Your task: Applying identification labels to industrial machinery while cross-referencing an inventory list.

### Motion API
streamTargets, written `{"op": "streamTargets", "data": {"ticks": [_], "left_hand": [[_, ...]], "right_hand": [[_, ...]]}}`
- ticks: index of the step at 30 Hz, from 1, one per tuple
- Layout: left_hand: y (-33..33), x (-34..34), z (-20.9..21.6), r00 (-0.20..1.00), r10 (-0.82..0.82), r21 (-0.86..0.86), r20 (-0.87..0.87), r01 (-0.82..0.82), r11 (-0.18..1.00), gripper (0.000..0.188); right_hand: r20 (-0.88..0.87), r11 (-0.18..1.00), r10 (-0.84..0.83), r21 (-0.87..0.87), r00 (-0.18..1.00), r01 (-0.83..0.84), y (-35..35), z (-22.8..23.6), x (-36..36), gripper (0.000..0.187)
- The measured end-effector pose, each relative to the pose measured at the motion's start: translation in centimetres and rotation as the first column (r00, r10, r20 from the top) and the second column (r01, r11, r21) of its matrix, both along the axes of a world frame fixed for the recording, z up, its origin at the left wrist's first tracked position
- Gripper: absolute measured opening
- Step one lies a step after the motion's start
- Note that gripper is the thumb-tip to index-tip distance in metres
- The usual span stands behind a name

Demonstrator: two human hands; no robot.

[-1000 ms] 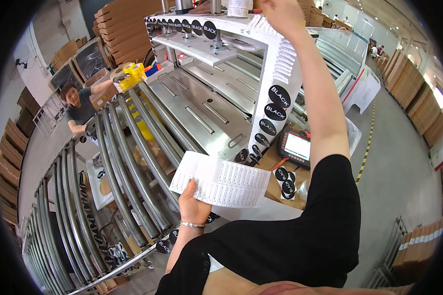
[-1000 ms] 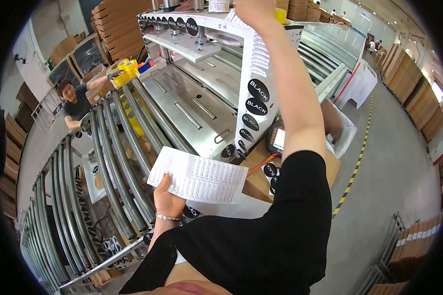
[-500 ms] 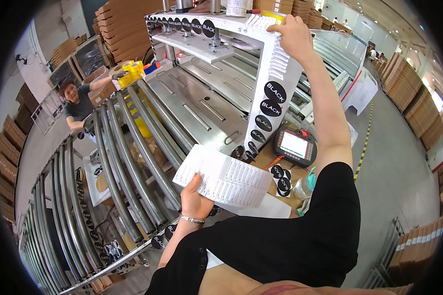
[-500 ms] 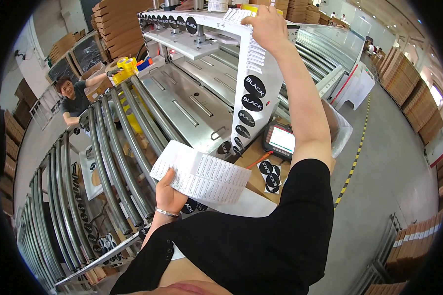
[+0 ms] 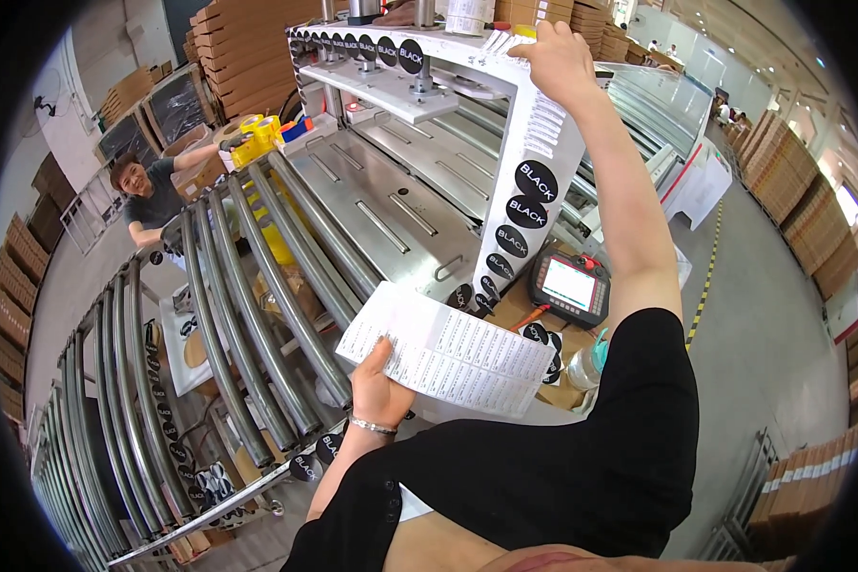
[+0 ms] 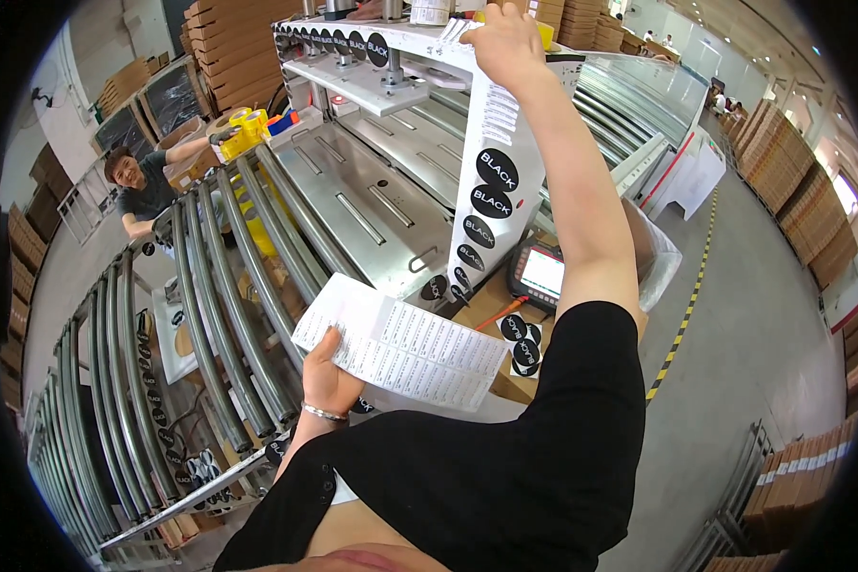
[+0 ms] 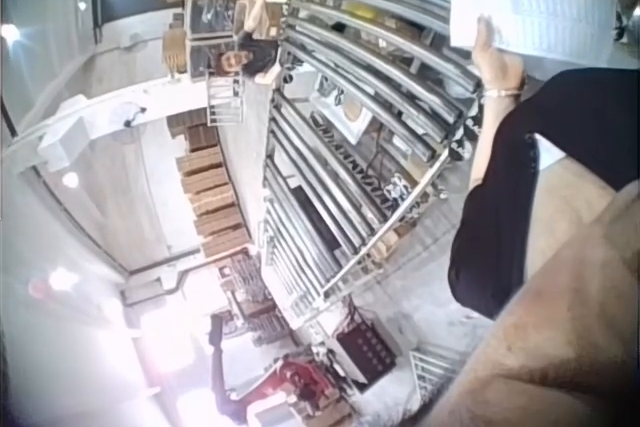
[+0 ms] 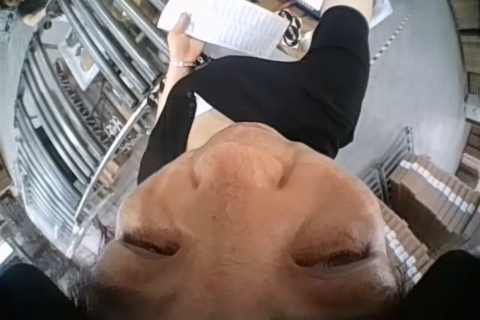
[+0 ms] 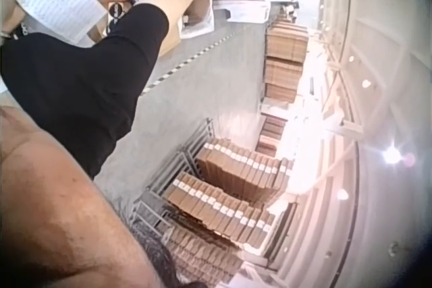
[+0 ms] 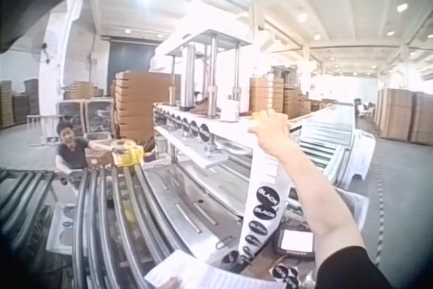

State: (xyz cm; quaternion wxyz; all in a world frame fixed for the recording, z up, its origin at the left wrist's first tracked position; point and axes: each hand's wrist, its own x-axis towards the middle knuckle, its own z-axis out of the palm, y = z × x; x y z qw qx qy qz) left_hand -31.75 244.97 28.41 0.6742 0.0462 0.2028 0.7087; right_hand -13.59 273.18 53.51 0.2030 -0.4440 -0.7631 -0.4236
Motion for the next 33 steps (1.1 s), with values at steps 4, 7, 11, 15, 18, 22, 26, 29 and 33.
{"op": "streamTargets", "data": {"ticks": [4,7,11,15,18,22,26,29,33], "left_hand": [[0.0,0.1,-0.3,1.000,0.002,0.015,-0.008,-0.002,1.000,0.040],[-0.1,0.3,0.1,1.000,-0.002,0.021,-0.018,0.003,1.000,0.040],[0.0,-0.3,0.1,0.999,0.049,0.009,-0.004,-0.049,0.999,0.040],[0.4,-0.9,1.3,0.997,0.079,0.086,0.017,-0.080,0.993,0.040],[0.7,-1.3,2.1,0.996,0.093,0.123,0.014,-0.094,0.988,0.040],[0.7,-1.5,2.7,0.996,0.084,0.133,0.026,-0.087,0.987,0.042],[0.5,-1.2,2.6,0.998,0.046,0.146,0.038,-0.051,0.988,0.042],[0.2,-1.0,2.6,0.999,0.047,0.136,0.027,-0.050,0.989,0.041],[0.2,-1.0,2.5,0.999,0.044,0.142,0.026,-0.048,0.989,0.041]], "right_hand": [[-0.022,0.998,0.041,0.040,0.999,-0.040,0.1,0.1,-0.4,0.038],[0.010,0.999,0.021,0.031,1.000,-0.022,-0.2,0.0,-0.5,0.038],[-0.202,0.845,0.507,-0.076,0.838,-0.529,-4.5,-1.6,-2.7,0.027],[-0.592,0.189,0.563,-0.588,0.577,-0.787,-10.1,-7.4,-3.5,0.019],[-0.771,-0.227,0.320,-0.626,0.550,-0.746,-13.3,-10.5,-3.0,0.018],[-0.822,-0.457,0.056,-0.526,0.567,-0.717,-14.1,-12.4,-2.8,0.017],[-0.834,-0.395,0.000,-0.507,0.552,-0.766,-14.7,-13.3,-3.1,0.017],[-0.812,-0.304,0.040,-0.565,0.582,-0.767,-15.2,-13.2,-3.4,0.017],[-0.808,-0.265,0.068,-0.580,0.586,-0.770,-15.3,-12.9,-3.5,0.015]]}}
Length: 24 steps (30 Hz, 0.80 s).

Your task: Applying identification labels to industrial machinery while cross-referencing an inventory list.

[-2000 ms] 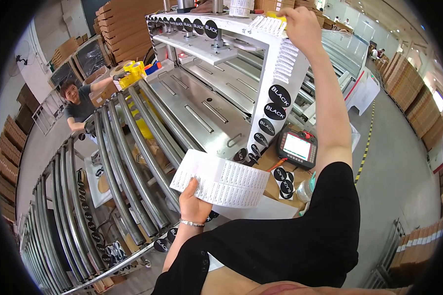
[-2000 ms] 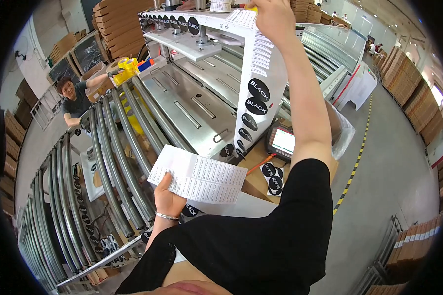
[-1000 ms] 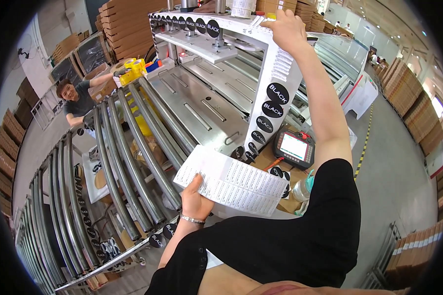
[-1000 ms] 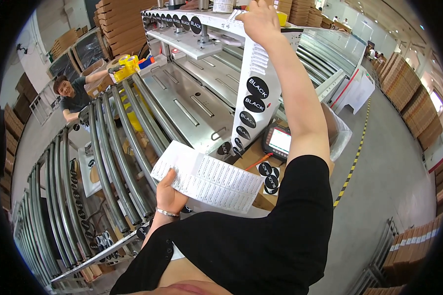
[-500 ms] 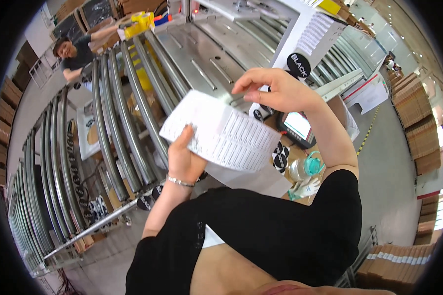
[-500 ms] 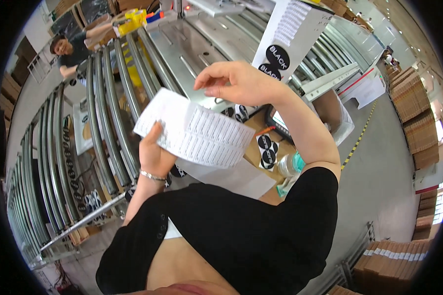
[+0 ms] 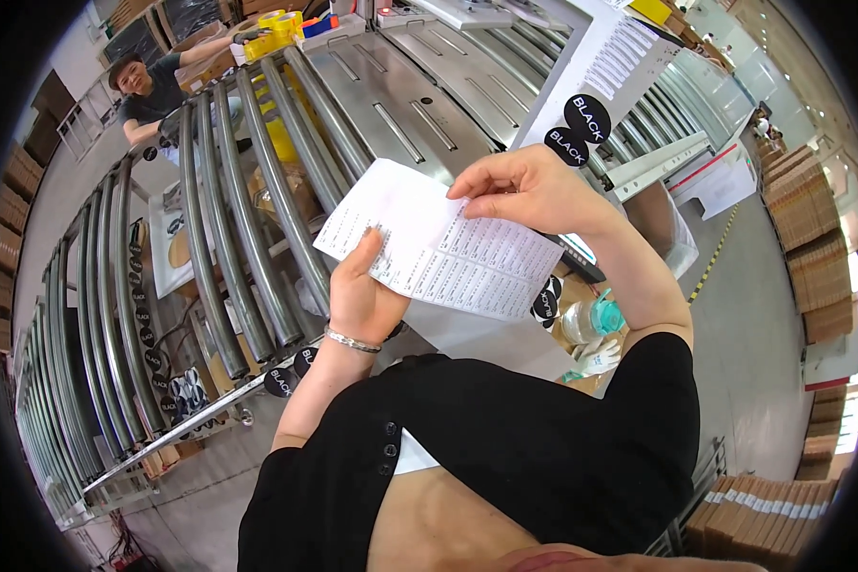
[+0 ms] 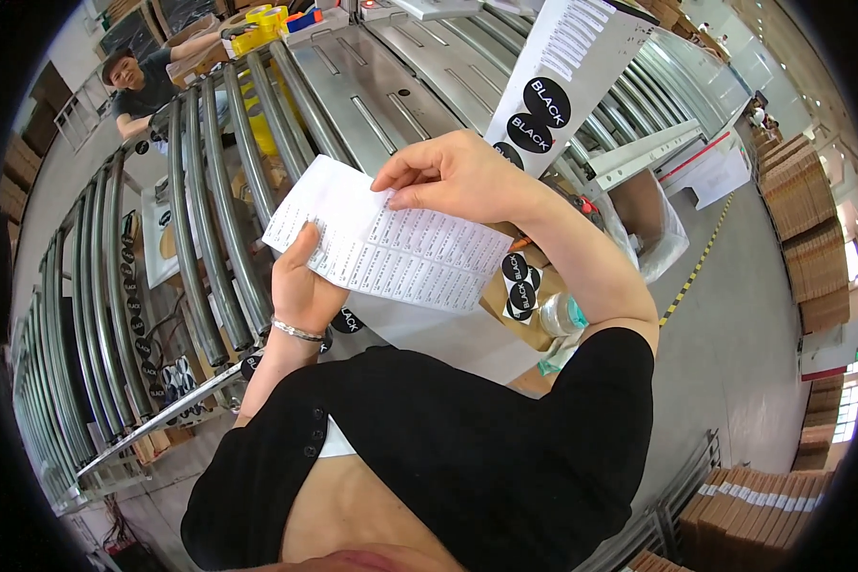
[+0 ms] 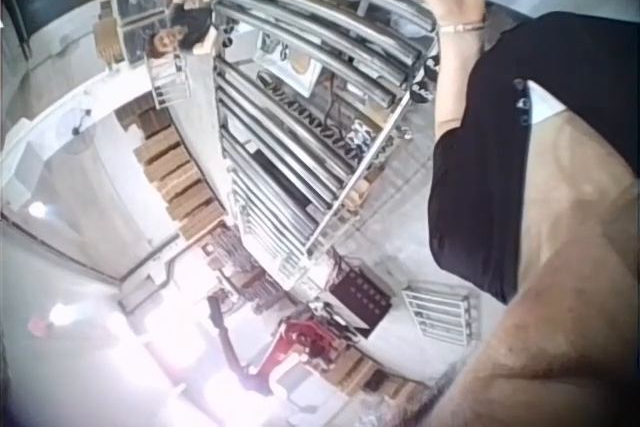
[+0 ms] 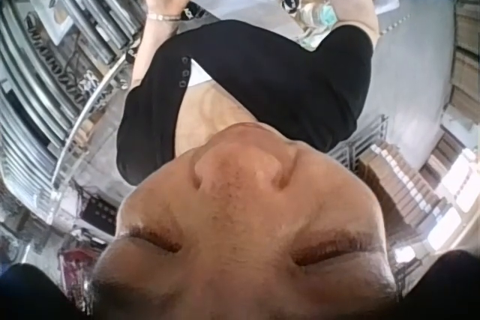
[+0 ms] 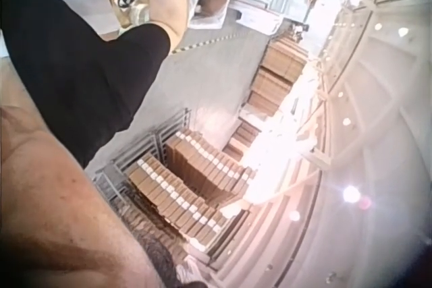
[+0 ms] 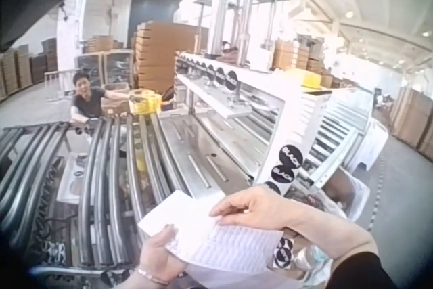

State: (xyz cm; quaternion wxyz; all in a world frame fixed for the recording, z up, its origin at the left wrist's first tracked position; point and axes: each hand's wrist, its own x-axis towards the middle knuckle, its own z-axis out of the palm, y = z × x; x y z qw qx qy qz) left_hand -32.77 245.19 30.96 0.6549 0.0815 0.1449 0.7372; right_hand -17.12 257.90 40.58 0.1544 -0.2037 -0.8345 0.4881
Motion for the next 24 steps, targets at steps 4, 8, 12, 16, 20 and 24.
{"op": "streamTargets", "data": {"ticks": [4,8,12,16,20,24], "left_hand": [[0.3,-0.1,0.0,1.000,0.021,-0.002,0.001,-0.021,1.000,0.040],[0.8,-0.2,0.0,0.999,0.039,-0.026,0.018,-0.039,0.999,0.039],[1.6,-0.5,-0.6,0.999,0.043,-0.018,0.033,-0.042,0.999,0.039],[2.1,-0.9,-1.1,0.996,0.069,-0.021,0.052,-0.068,0.997,0.040],[2.3,-0.6,-1.9,0.996,0.080,-0.065,0.050,-0.077,0.995,0.039],[2.4,-0.5,-1.7,0.996,0.036,-0.084,0.077,-0.029,0.996,0.039]], "right_hand": [[0.028,0.987,0.031,0.157,0.999,-0.035,0.3,0.5,-0.2,0.013],[0.090,0.943,0.030,0.329,0.995,-0.058,0.3,1.0,-0.4,0.010],[-0.078,0.759,0.088,0.650,0.993,-0.016,0.2,0.0,-0.7,0.009],[0.001,0.651,0.238,0.742,0.971,-0.160,1.6,2.6,-1.8,0.009],[-0.065,0.516,-0.320,0.824,0.945,0.232,10.5,10.4,-2.7,0.013],[-0.205,0.073,-0.627,0.945,0.752,0.318,20.1,17.1,-0.9,0.023]]}}
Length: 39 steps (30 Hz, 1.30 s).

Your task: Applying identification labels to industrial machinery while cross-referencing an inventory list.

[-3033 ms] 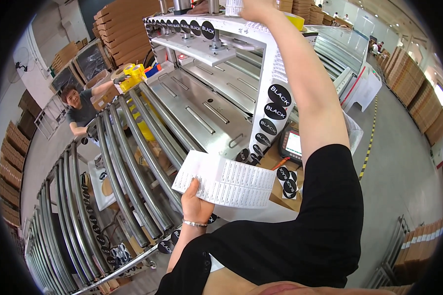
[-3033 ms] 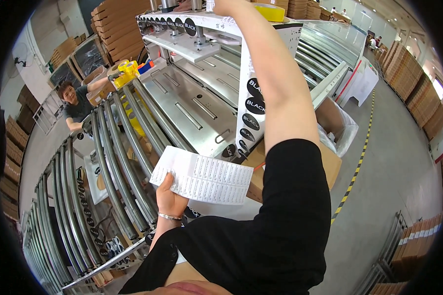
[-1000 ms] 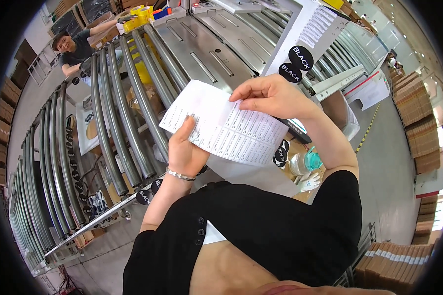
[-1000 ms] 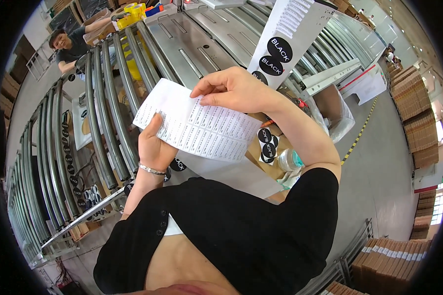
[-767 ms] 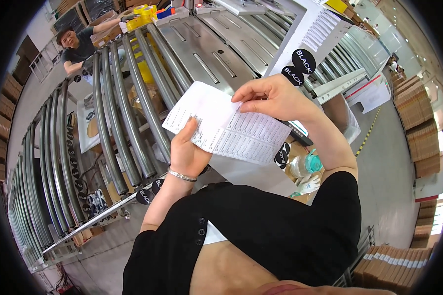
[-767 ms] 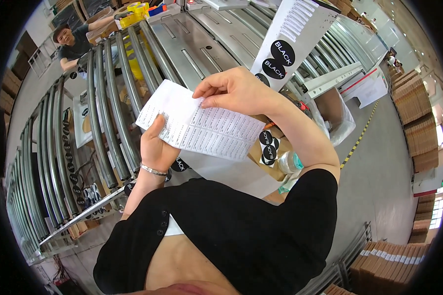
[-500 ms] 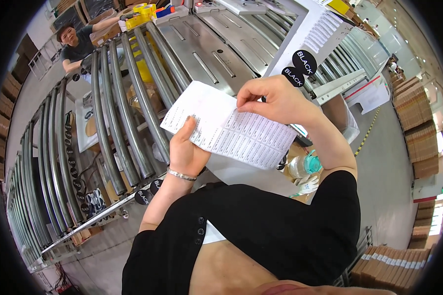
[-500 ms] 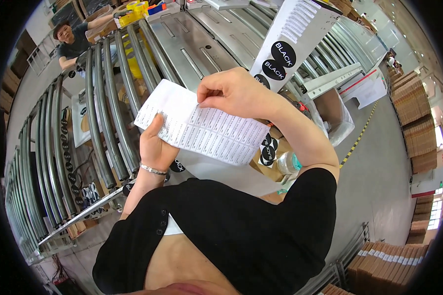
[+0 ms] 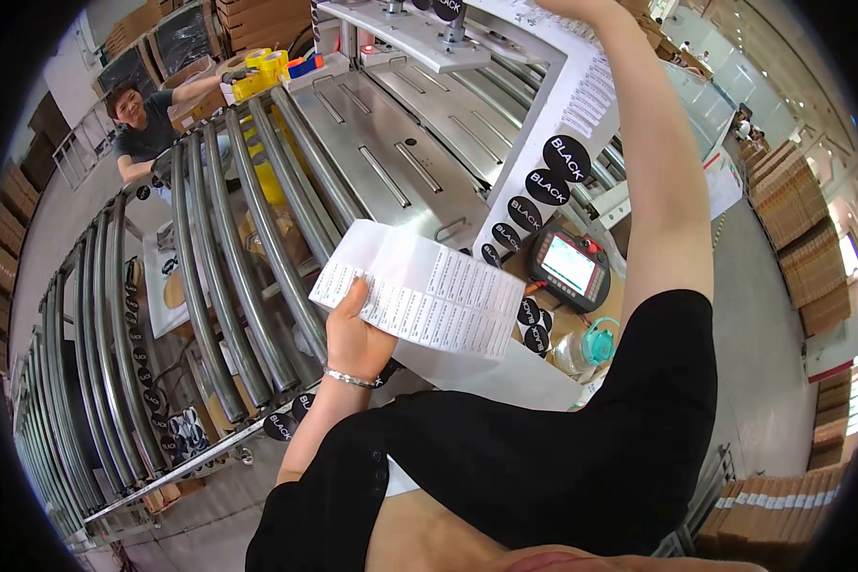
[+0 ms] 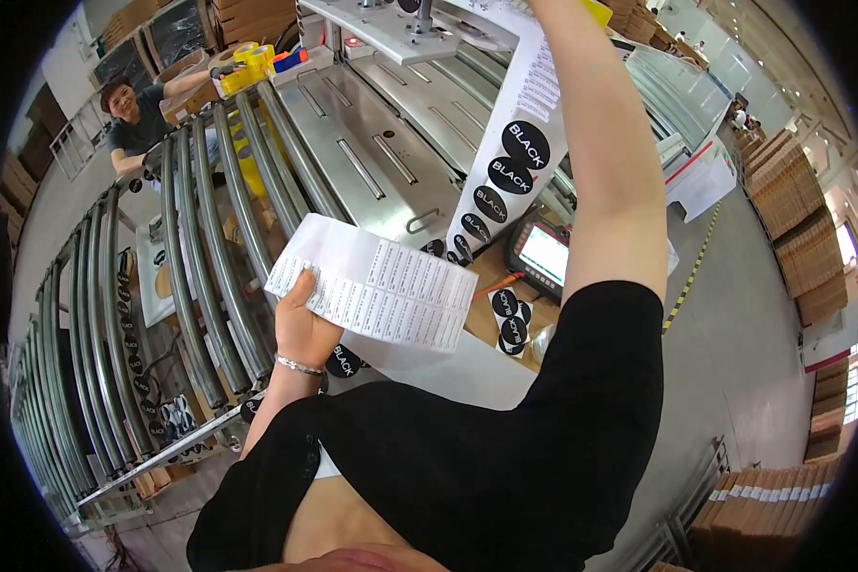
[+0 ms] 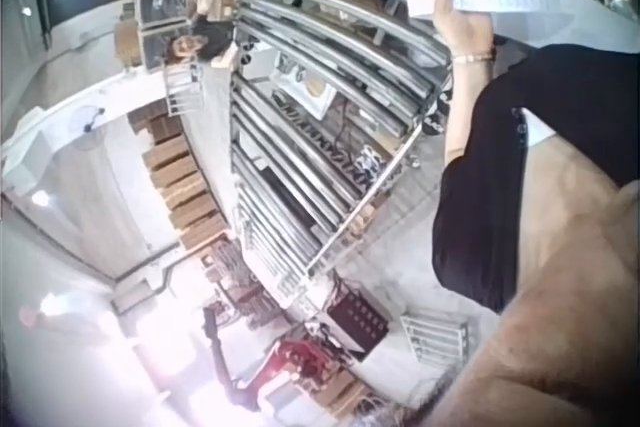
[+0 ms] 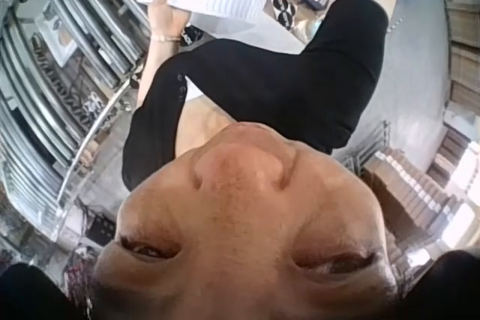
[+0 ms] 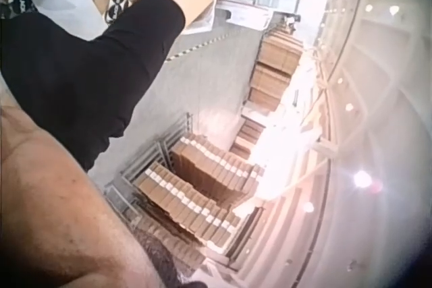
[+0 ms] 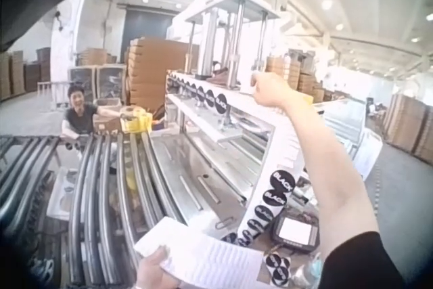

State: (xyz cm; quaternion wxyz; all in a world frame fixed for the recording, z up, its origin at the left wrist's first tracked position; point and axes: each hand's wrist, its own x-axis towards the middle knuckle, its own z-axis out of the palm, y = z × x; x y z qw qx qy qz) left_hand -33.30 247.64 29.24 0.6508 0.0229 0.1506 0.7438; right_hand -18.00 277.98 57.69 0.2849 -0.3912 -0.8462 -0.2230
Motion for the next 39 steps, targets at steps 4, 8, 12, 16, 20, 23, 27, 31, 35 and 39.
{"op": "streamTargets", "data": {"ticks": [4,8,12,16,20,23,27,31,35,39], "left_hand": [[-0.1,-0.5,-0.6,0.999,0.037,-0.032,-0.014,-0.037,0.999,0.038],[-0.1,-0.8,-0.9,0.999,0.040,-0.068,-0.010,-0.040,0.997,0.037],[0.2,-0.8,-0.7,0.999,0.038,-0.048,-0.019,-0.038,0.998,0.037],[0.3,-0.8,-0.9,0.999,0.027,-0.030,-0.027,-0.027,0.999,0.037],[0.0,-0.8,-0.9,1.000,0.015,-0.030,-0.027,-0.016,0.999,0.037],[0.1,-0.6,-0.7,1.000,-0.004,0.002,-0.019,0.004,1.000,0.038],[0.3,-0.7,-0.4,1.000,-0.002,-0.033,-0.003,0.002,0.999,0.038],[-0.2,-1.3,0.1,0.997,0.073,0.022,-0.024,-0.072,0.997,0.039],[-0.3,-1.1,1.3,0.996,0.071,0.052,-0.046,-0.069,0.996,0.040],[-0.4,-0.8,1.9,0.998,0.048,0.066,-0.050,-0.044,0.997,0.040]], "right_hand": [[0.034,0.994,-0.110,-0.003,0.993,0.111,1.1,1.0,-1.6,0.026],[0.146,0.971,-0.225,-0.053,0.963,0.234,2.0,0.6,-2.8,0.032],[0.034,0.884,0.408,-0.266,0.912,-0.385,2.8,1.6,0.7,0.038],[0.175,0.967,-0.229,-0.075,0.958,0.244,3.3,0.5,-2.6,0.038],[0.222,0.935,-0.302,-0.119,0.927,0.333,1.7,0.6,-3.1,0.038],[0.125,0.998,-0.045,-0.039,0.991,0.050,-1.3,0.6,-0.8,0.037],[-0.095,0.897,0.437,0.124,0.895,-0.424,-5.7,-0.9,-1.5,0.029],[-0.257,0.456,0.607,-0.663,0.752,-0.594,-9.1,-8.9,-3.3,0.011],[-0.376,0.178,0.612,-0.792,0.696,-0.584,-14.7,-13.5,-1.1,0.013],[-0.442,0.009,0.500,-0.857,0.745,-0.515,-16.3,-14.8,-0.4,0.013]]}}
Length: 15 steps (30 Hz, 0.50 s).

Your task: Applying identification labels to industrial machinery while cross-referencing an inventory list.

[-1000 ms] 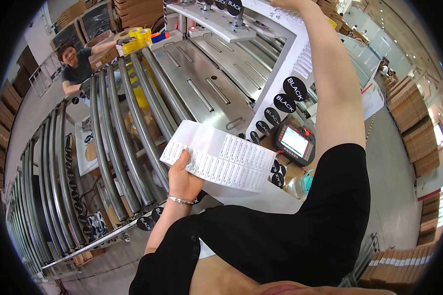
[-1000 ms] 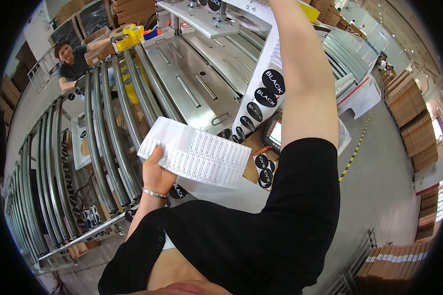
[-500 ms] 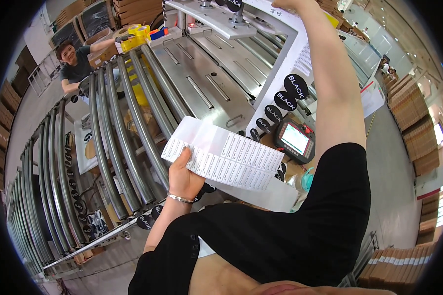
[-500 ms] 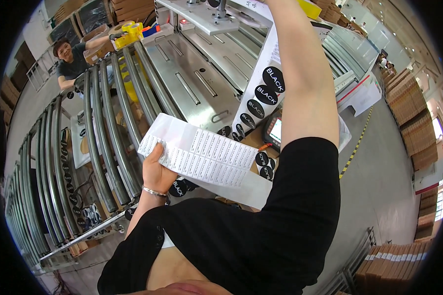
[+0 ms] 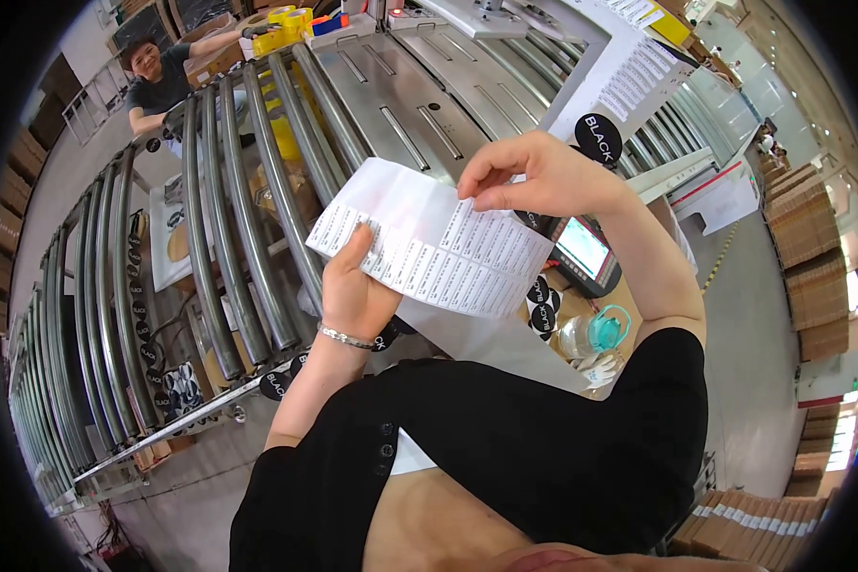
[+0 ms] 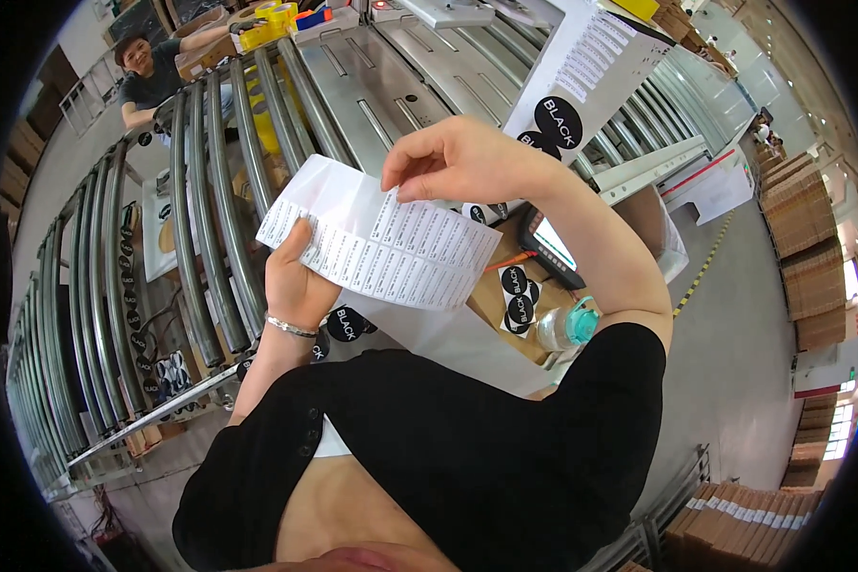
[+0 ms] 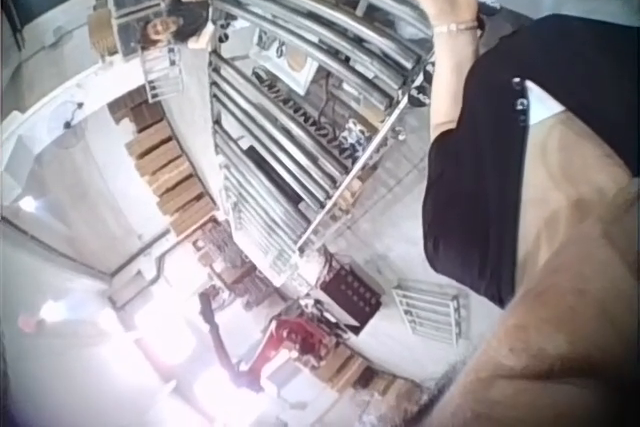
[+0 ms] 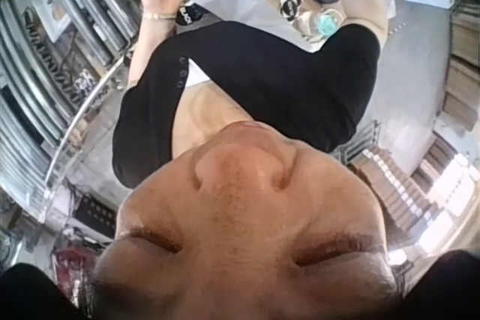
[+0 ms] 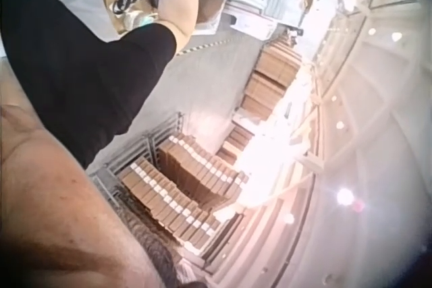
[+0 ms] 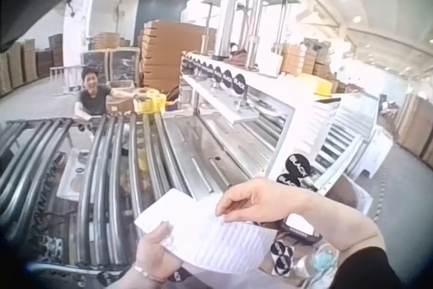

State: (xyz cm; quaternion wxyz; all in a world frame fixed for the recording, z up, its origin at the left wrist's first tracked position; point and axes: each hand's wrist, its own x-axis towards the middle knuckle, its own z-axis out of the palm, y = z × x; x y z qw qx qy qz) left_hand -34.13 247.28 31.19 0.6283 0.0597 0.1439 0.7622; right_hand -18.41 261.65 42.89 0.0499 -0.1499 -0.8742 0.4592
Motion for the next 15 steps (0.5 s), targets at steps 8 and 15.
{"op": "streamTargets", "data": {"ticks": [8,15], "left_hand": [[-1.1,0.1,0.3,1.000,-0.007,0.024,-0.013,0.007,1.000,0.040],[-1.8,0.3,0.3,0.999,0.024,0.041,-0.023,-0.023,0.999,0.040]], "right_hand": [[-0.058,0.994,-0.075,-0.085,0.996,0.070,-1.6,-0.9,-0.4,0.013],[-0.096,0.966,-0.036,0.250,0.995,0.060,-3.0,0.0,-0.4,0.013]]}}
